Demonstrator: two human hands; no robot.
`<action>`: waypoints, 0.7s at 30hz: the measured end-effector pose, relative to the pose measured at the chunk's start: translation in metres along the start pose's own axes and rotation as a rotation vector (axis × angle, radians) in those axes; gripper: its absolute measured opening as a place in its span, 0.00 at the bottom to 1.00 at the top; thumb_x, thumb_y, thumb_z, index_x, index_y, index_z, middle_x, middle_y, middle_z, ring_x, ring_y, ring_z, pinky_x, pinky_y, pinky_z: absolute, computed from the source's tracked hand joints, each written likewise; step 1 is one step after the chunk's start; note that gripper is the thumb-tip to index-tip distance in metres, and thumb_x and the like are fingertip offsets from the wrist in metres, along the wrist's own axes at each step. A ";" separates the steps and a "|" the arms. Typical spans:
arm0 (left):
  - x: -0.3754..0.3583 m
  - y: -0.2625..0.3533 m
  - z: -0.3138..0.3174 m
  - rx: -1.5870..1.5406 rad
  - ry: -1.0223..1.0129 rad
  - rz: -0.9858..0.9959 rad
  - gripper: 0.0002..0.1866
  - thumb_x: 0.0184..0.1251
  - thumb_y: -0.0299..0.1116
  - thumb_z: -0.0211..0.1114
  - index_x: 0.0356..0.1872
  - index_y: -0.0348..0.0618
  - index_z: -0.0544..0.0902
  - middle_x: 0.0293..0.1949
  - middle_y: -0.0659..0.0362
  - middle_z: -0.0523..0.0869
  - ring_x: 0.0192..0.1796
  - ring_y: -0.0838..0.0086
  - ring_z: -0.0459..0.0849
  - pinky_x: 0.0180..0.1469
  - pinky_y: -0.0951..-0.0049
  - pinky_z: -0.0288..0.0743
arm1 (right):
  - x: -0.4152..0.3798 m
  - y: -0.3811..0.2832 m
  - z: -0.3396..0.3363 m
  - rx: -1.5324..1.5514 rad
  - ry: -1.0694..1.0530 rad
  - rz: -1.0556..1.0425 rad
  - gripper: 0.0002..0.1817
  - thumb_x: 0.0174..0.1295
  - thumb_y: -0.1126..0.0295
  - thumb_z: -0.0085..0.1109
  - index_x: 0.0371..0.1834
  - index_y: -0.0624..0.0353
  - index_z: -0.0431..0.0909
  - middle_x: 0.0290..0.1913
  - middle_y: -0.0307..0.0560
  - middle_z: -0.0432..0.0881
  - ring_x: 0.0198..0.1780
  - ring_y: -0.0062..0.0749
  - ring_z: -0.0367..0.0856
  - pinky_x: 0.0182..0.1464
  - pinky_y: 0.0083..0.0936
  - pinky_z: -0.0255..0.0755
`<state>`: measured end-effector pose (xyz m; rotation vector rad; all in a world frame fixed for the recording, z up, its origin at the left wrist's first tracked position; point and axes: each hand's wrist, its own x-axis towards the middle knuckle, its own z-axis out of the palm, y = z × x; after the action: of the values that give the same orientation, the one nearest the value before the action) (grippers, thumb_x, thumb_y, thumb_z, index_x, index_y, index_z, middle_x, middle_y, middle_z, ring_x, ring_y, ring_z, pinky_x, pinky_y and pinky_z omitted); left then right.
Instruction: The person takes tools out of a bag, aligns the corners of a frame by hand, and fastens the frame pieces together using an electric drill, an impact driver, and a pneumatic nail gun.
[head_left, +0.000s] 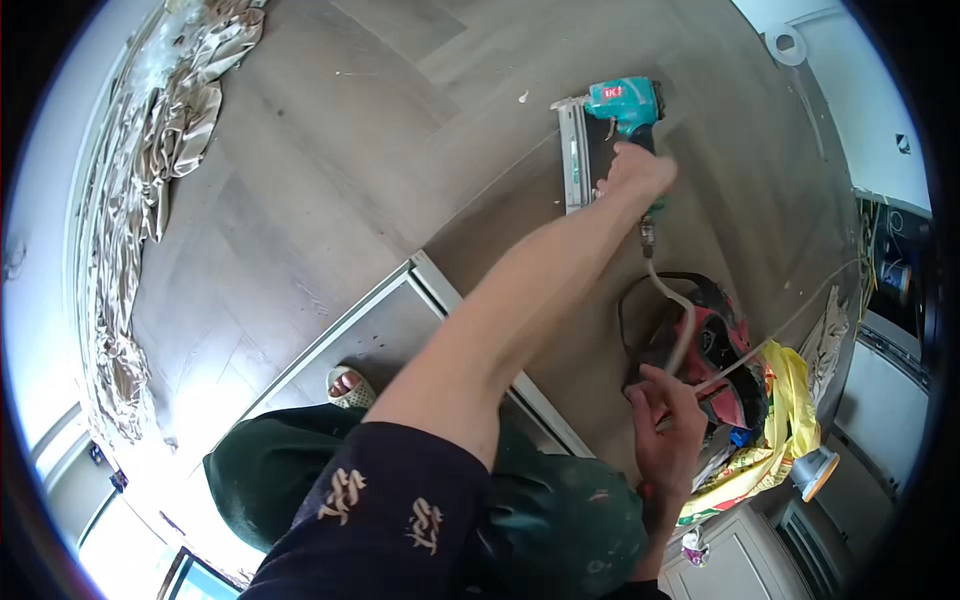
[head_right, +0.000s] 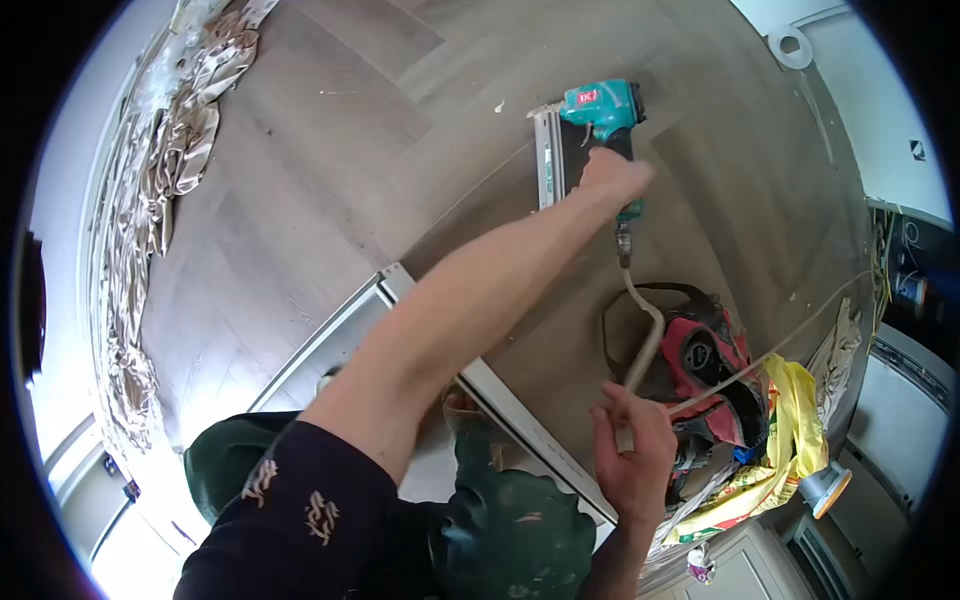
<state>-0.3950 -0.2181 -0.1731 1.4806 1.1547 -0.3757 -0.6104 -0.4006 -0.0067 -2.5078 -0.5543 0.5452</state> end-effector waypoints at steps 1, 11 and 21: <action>0.001 0.013 -0.019 -0.073 0.016 0.020 0.31 0.52 0.41 0.75 0.55 0.34 0.79 0.54 0.48 0.87 0.59 0.57 0.86 0.58 0.59 0.80 | 0.000 0.001 -0.001 0.014 -0.012 -0.008 0.20 0.63 0.77 0.67 0.59 0.62 0.79 0.37 0.46 0.88 0.41 0.39 0.88 0.51 0.32 0.79; 0.000 0.016 -0.371 0.025 -0.403 0.102 0.29 0.66 0.38 0.67 0.65 0.37 0.73 0.60 0.43 0.82 0.59 0.54 0.84 0.63 0.63 0.77 | 0.049 -0.073 0.002 -0.101 -0.226 -0.375 0.24 0.51 0.75 0.71 0.54 0.64 0.82 0.60 0.56 0.80 0.59 0.45 0.81 0.67 0.39 0.69; -0.036 -0.155 -0.609 -0.001 -0.221 0.204 0.15 0.56 0.30 0.63 0.44 0.36 0.75 0.25 0.62 0.79 0.22 0.79 0.82 0.32 0.72 0.86 | 0.084 -0.099 0.073 0.199 -0.588 -0.302 0.16 0.54 0.73 0.72 0.47 0.63 0.84 0.35 0.46 0.87 0.37 0.38 0.86 0.41 0.26 0.77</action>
<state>-0.7592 0.2828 -0.0598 1.4996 0.8206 -0.3867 -0.6022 -0.2537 -0.0321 -2.0061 -1.0152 1.1595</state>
